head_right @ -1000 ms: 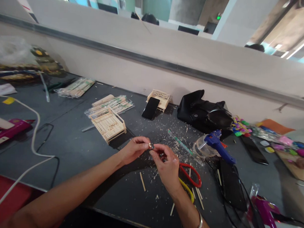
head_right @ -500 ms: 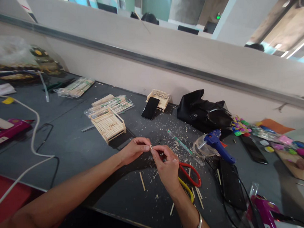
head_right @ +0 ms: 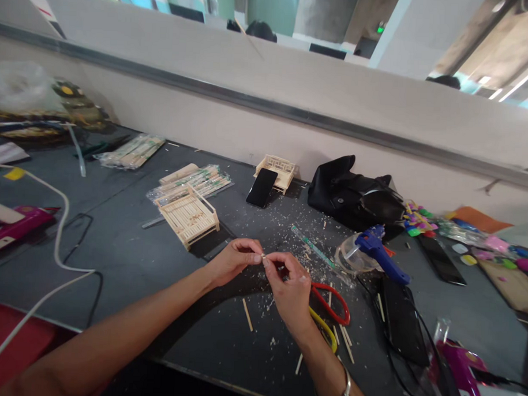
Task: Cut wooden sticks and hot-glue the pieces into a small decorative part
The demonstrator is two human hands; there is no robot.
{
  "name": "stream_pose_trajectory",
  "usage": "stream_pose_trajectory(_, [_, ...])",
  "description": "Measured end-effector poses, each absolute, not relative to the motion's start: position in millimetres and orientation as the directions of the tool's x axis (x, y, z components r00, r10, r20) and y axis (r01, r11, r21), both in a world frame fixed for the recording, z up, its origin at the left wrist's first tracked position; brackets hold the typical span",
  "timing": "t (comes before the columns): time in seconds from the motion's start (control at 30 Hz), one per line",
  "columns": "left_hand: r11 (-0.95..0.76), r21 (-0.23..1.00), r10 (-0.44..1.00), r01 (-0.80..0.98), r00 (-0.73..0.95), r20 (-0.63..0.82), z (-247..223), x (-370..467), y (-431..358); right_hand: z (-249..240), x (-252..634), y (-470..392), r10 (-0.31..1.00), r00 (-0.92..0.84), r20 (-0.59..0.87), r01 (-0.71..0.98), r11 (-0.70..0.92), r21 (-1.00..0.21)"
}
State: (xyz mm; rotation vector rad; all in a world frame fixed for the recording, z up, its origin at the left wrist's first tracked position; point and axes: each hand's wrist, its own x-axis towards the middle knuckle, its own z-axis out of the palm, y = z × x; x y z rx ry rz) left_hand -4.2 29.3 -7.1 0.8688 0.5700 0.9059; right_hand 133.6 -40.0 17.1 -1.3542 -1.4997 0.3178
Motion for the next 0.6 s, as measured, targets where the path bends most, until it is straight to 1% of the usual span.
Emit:
stream_pose_trajectory(0.2, [0.332,0.836,0.854,-0.437,0.516,-0.069,-8.5,-4.0,29.6,17.1,134.8,-40.0,0.855,0.169,0.490,0.578,0.317,-0.752])
stream_pose_trajectory(0.5, [0.358,0.816,0.847,-0.454,0.526,-0.079,-10.0,-3.7,30.7,11.9,135.8,-39.6,0.862,0.205,0.463,0.516,0.307,-0.800])
stream_pose_trajectory(0.6, [0.359,0.811,0.850,-0.461,0.521,-0.080,-9.1,-3.3,30.6,13.0,135.7,-39.7,0.864,0.184,0.470,0.523,0.318,-0.790])
